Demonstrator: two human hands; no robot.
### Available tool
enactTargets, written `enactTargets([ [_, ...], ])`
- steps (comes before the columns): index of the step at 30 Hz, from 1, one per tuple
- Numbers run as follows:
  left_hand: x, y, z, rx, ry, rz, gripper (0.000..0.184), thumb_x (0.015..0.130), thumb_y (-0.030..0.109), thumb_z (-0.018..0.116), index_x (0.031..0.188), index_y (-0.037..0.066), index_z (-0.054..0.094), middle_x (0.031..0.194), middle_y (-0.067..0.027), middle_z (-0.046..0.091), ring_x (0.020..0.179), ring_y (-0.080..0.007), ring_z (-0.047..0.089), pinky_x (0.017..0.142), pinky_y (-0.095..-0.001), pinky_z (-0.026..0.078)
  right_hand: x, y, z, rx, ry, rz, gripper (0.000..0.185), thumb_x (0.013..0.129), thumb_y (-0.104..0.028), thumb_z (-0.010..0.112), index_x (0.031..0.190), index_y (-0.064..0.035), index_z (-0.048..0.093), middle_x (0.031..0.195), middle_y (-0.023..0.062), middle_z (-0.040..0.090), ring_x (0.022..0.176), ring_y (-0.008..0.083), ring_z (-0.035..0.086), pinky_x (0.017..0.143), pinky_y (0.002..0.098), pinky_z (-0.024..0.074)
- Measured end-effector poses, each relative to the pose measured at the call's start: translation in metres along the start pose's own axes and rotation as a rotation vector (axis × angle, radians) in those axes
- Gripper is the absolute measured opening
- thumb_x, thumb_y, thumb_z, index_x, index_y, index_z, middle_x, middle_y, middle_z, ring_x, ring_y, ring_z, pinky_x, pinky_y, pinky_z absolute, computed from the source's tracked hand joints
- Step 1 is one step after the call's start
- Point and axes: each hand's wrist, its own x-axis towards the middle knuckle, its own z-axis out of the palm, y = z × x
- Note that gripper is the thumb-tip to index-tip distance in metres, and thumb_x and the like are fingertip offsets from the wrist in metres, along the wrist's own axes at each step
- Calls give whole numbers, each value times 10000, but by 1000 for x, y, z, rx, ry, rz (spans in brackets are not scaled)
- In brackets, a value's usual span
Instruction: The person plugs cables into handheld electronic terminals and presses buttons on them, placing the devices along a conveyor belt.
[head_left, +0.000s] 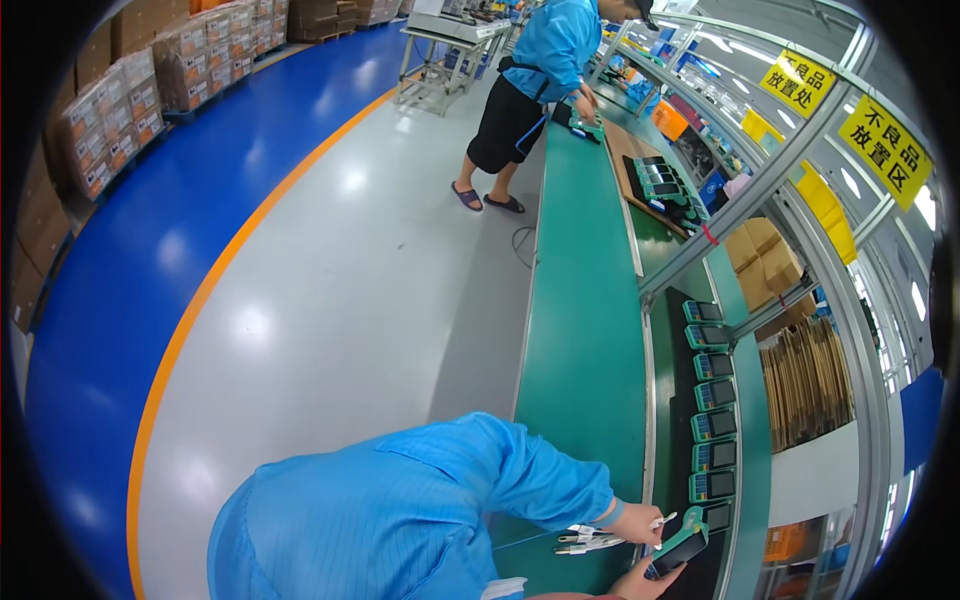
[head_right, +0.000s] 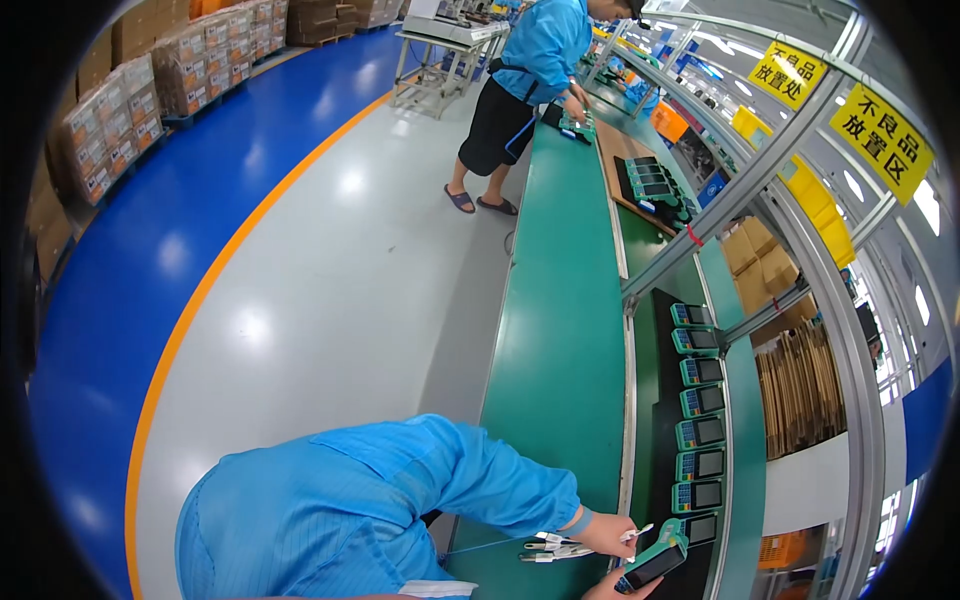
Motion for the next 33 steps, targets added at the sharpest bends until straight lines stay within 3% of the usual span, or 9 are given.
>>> enactTargets([
  [5,4,7,-15,286,-101,100,251,832,229,685,862,-16,644,791,-113,672,762,-187,629,667,-347,486,-5,-20,-5,-114,28,-131,603,854,-224,733,1350,15,488,1131,230,668,1011,291,675,859,354,541],
  [10,11,-9,-9,197,-27,-7,259,813,239,708,851,-12,652,725,-82,642,665,-194,596,584,-363,457,-3,-23,-3,-207,-3,-75,630,820,-256,760,1342,-8,508,1086,213,691,980,286,690,841,362,545],
  [12,10,-6,-8,172,6,-14,256,811,234,711,843,-12,646,714,-73,635,649,-186,585,569,-361,448,-4,-40,-6,-448,-19,33,635,816,-284,762,1331,-5,517,1097,217,689,985,295,689,843,368,546],
  [15,10,-4,-11,85,-58,-9,212,815,205,705,838,2,649,729,-90,639,703,-183,601,632,-351,471,-1,2,5,-190,40,-46,648,812,-306,764,1332,-5,521,1102,217,689,976,296,691,831,370,550],
  [19,12,-5,-10,68,-46,-58,207,820,202,693,833,1,644,724,-82,630,672,-177,586,594,-350,452,1,-13,1,-253,23,-86,660,815,-317,764,1346,-15,515,1102,216,688,979,305,690,835,368,550],
  [23,4,4,-10,149,28,30,206,818,198,679,837,-5,644,729,-96,634,670,-194,595,590,-356,459,4,0,12,-175,29,-86,636,817,-214,769,1340,26,500,1098,234,682,1006,289,679,859,353,547],
  [27,2,2,-3,0,134,-67,212,802,193,684,829,-13,641,734,-116,643,700,-212,614,616,-366,473,8,11,22,31,35,-166,601,808,-59,741,1327,83,472,1140,257,651,1049,268,653,872,351,544],
  [30,2,4,-11,76,97,56,200,782,180,690,810,-10,637,739,-119,644,705,-213,620,617,-369,475,9,-5,17,113,-31,-176,605,795,-17,726,1329,88,462,1148,252,640,1059,275,641,876,367,540],
  [33,6,2,-18,221,-15,45,180,801,172,670,824,-2,630,742,-114,648,727,-200,622,641,-357,477,12,-39,9,-120,-132,-207,639,784,5,719,1349,90,432,1149,240,638,1029,301,648,877,398,534],
])
